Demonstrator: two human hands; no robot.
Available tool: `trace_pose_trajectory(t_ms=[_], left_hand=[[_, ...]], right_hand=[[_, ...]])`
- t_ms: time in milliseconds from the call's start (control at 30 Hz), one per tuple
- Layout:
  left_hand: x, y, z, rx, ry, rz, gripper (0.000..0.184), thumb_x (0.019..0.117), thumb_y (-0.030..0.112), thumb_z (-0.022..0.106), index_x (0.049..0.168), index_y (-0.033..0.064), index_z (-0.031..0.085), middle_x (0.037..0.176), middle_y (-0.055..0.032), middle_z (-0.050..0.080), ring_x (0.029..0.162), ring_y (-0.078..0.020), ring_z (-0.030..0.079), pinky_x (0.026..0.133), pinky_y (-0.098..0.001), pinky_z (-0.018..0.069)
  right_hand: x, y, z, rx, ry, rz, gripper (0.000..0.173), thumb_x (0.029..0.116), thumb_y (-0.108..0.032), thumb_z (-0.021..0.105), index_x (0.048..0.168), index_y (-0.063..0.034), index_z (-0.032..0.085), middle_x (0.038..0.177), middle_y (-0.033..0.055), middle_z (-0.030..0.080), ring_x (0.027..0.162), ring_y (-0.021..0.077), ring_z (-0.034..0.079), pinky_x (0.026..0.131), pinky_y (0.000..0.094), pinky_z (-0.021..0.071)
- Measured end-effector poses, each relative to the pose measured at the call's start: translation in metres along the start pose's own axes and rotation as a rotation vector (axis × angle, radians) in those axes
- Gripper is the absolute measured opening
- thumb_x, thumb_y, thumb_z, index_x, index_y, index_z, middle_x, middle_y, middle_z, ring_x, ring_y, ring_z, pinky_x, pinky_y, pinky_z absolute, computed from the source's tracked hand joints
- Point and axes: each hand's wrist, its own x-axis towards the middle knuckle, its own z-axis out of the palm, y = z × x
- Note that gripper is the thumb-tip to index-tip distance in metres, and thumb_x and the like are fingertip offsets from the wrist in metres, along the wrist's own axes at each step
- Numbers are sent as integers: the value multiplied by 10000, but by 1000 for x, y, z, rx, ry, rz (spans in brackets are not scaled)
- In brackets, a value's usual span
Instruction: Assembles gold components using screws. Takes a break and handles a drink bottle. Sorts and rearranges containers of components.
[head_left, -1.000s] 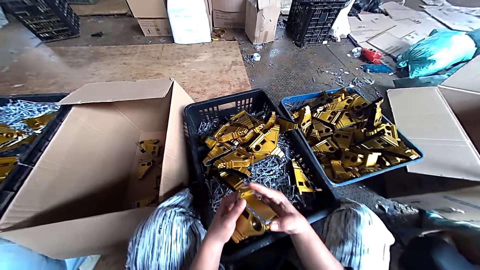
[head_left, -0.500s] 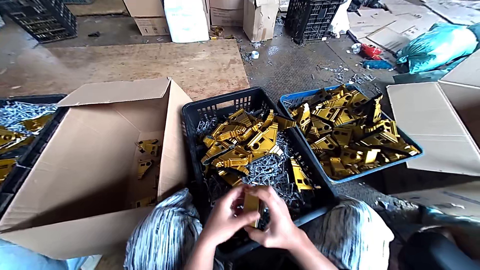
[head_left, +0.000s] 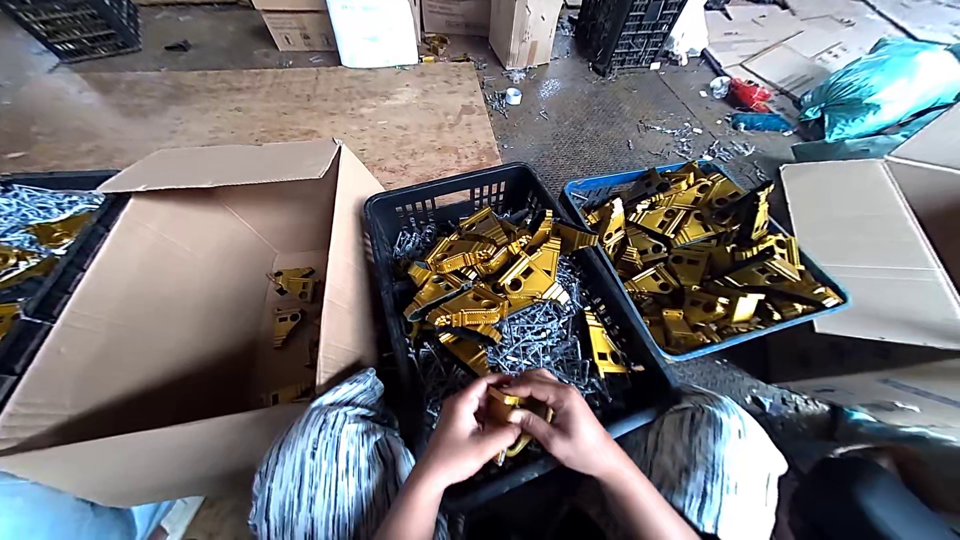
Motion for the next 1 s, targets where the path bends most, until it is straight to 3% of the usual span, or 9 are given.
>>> trace_pose_trajectory(t_ms=[300, 367, 433, 467, 533, 633, 733, 900, 1000], left_hand=[[-4, -15, 8, 16, -33, -20, 445, 875, 161, 711, 1278, -7, 626, 1005, -41, 748, 811, -98, 720, 715, -284, 620], [-3, -9, -3, -114, -124, -37, 672, 924, 339, 709, 1431, -41, 485, 1162, -64, 717, 972, -115, 709, 843, -308, 605], [-5, -7, -14, -267, -237, -8, 1003, 841, 588, 741, 1539, -10, 339, 1391, -50, 610, 1216, -133, 621, 1009, -349, 544], [-6, -7, -12, -280, -240, 31, 1008, 813, 590, 771, 1533, 18, 356, 1413, -26, 591, 1250, -123, 596, 1041, -351, 527], [-7, -7, 2, -301, -111, 70, 792, 801, 305, 859, 1419, 21, 453, 1219, -23, 703, 1107, -134, 683, 976, -352, 575], [-5, -10, 8, -283, 160, 3, 812, 745, 124, 852, 1402, -64, 413, 1255, -129, 667, 1124, -214, 684, 975, -367, 586], [-2, -1, 3, -342, 279, 11, 639, 762, 129, 825, 1282, -57, 504, 1150, -104, 698, 946, -180, 715, 839, -332, 614], [2, 6, -3, -451, 353, 36, 462, 774, 91, 802, 1165, 6, 570, 969, -22, 688, 812, -108, 683, 741, -275, 604], [3, 7, -4, -490, 405, 30, 430, 785, 62, 781, 1164, 3, 586, 989, -39, 694, 815, -116, 686, 744, -281, 606]], right_hand=[[-20, 8, 14, 50, 175, 160, 96, 893, -131, 731, 954, -87, 792, 947, -10, 721, 956, 50, 652, 858, 226, 542], [-15, 0, 14, 316, 262, 235, 95, 923, -36, 662, 959, -42, 750, 917, -1, 723, 867, 47, 672, 784, 228, 574], [-5, -13, 16, 694, 370, 404, 167, 1005, -24, 526, 982, -45, 690, 910, 30, 728, 816, 105, 703, 751, 302, 608], [0, -17, 17, 827, 391, 495, 186, 1039, -54, 489, 1012, -35, 672, 949, 70, 734, 848, 157, 719, 772, 357, 622], [9, -18, 22, 875, 341, 593, 182, 1052, -75, 491, 1022, -11, 658, 972, 104, 731, 877, 202, 726, 790, 407, 628], [27, 0, 10, 178, 208, 455, 174, 1008, -84, 599, 1053, 10, 738, 932, 69, 762, 852, 139, 744, 817, 319, 633], [56, 35, -8, -653, 168, 205, 240, 949, -54, 589, 1047, -71, 807, 992, 145, 767, 986, 322, 724, 890, 505, 571], [114, 41, -8, -1038, -409, 471, 356, 998, 20, 475, 1231, -84, 723, 1434, 219, 560, 1276, 457, 556, 945, 631, 494], [120, 43, -13, -1111, -496, 377, 323, 1000, 34, 469, 1209, -28, 707, 1398, 253, 572, 1235, 483, 583, 866, 645, 526]])
